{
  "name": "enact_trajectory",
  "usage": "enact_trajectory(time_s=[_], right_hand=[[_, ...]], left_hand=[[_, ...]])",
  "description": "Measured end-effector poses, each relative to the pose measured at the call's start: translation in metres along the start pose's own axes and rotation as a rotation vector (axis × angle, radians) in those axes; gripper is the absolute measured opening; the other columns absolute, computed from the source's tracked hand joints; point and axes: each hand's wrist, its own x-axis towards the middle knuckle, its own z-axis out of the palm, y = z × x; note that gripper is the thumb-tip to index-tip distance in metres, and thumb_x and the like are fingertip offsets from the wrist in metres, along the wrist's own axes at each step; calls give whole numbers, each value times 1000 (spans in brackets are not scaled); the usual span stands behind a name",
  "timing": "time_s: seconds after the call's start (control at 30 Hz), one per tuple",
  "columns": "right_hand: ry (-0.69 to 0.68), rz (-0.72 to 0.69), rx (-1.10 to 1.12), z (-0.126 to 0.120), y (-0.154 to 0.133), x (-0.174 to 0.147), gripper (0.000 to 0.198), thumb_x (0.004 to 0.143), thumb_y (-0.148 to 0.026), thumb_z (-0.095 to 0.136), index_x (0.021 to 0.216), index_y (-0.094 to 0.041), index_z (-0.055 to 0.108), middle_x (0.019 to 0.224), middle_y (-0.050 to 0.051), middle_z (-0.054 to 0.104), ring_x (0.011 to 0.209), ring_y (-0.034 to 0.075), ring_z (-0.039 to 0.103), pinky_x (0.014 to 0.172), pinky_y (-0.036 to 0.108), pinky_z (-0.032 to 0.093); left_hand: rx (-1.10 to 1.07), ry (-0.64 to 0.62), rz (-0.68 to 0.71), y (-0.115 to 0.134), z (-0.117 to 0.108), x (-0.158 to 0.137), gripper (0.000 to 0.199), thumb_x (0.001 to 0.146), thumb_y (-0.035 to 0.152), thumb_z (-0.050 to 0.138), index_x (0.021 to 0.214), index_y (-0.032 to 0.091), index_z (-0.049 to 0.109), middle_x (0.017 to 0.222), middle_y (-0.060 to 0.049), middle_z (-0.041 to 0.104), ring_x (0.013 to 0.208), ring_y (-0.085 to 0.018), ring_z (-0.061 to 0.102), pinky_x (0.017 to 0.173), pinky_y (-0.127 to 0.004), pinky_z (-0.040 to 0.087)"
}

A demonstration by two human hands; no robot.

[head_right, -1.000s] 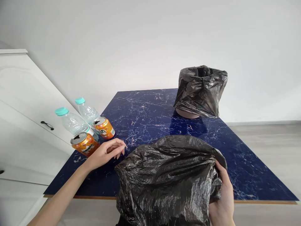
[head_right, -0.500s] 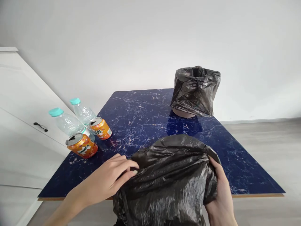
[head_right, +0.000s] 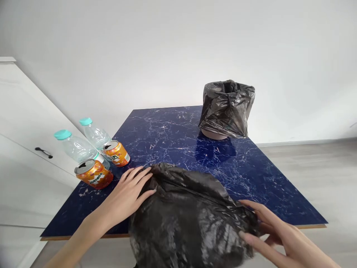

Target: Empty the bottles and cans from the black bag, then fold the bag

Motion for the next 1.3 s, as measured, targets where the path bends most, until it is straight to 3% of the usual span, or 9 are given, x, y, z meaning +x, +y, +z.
enact_trajectory(time_s=[0.1, 0.17, 0.33, 0.4, 0.57, 0.77, 0.97, 1.2, 1.3], right_hand=[[-143, 63, 114, -6, -4, 0, 81, 81, -66, 83, 154, -36, 63, 139, 11, 76, 90, 34, 83, 74, 41, 73], [-57, 134, 176, -10, -13, 9, 80, 84, -72, 76, 154, -37, 60, 142, 12, 74, 86, 33, 82, 68, 41, 72], [152, 209, -10, -6, -37, 44, 74, 83, -84, 64, 132, -29, 68, 115, 14, 82, 71, 31, 79, 55, 38, 64], [38, 188, -65, 4, -46, 52, 73, 86, -85, 59, 129, -27, 70, 110, 13, 82, 55, 24, 71, 53, 38, 60], [-284, 45, -35, 42, -72, 53, 73, 91, -74, 64, 149, -29, 59, 122, 9, 78, 68, 22, 70, 65, 35, 59], [-192, -98, -133, 57, -95, 52, 28, 96, -55, 65, 98, -27, 62, 77, 0, 67, 70, 22, 61, 64, 32, 47], [150, -39, 107, 29, -98, 38, 34, 99, -58, 65, 93, -27, 52, 83, 0, 59, 73, 17, 54, 59, 25, 41], [-280, 129, 321, 4, -87, 43, 51, 86, -72, 77, 105, -27, 60, 85, -1, 58, 69, 14, 44, 54, 22, 39], [-276, 230, 488, 8, -88, 43, 63, 87, -79, 71, 127, -32, 56, 110, 1, 66, 59, 7, 35, 49, 20, 31]], left_hand=[[32, 101, -13, 2, -1, 4, 47, 114, 36, 49, 154, 15, 59, 165, -15, 56, 154, -42, 48, 125, -65, 40], [-22, 129, -3, 9, -5, 1, 43, 116, 34, 43, 153, 19, 60, 162, -11, 60, 153, -34, 51, 127, -59, 42], [-213, -113, 40, 21, -5, -16, 59, 114, 57, 45, 163, 25, 49, 172, -8, 48, 162, -32, 41, 129, -54, 44], [-276, -249, 55, 17, 1, -19, 81, 107, 70, 50, 173, 28, 31, 181, -9, 26, 168, -37, 25, 130, -58, 40], [-360, -390, 45, 2, 11, -10, 107, 97, 83, 57, 177, 34, 6, 184, -6, -3, 170, -40, -2, 137, -66, 17], [-386, -387, 81, -12, 9, -1, 115, 91, 84, 65, 177, 35, 7, 185, -8, 1, 170, -41, 0, 136, -67, 14], [-388, -404, 87, -28, 1, -1, 125, 82, 83, 76, 176, 39, 6, 185, -8, 3, 170, -41, -1, 135, -70, 11], [-372, -349, 58, -47, -2, -8, 123, 82, 81, 77, 176, 40, 9, 184, -9, 6, 170, -42, 5, 135, -69, 13], [-366, -360, 52, -51, -1, -8, 123, 83, 79, 78, 176, 41, 8, 184, -8, 6, 170, -42, 4, 135, -69, 14]])
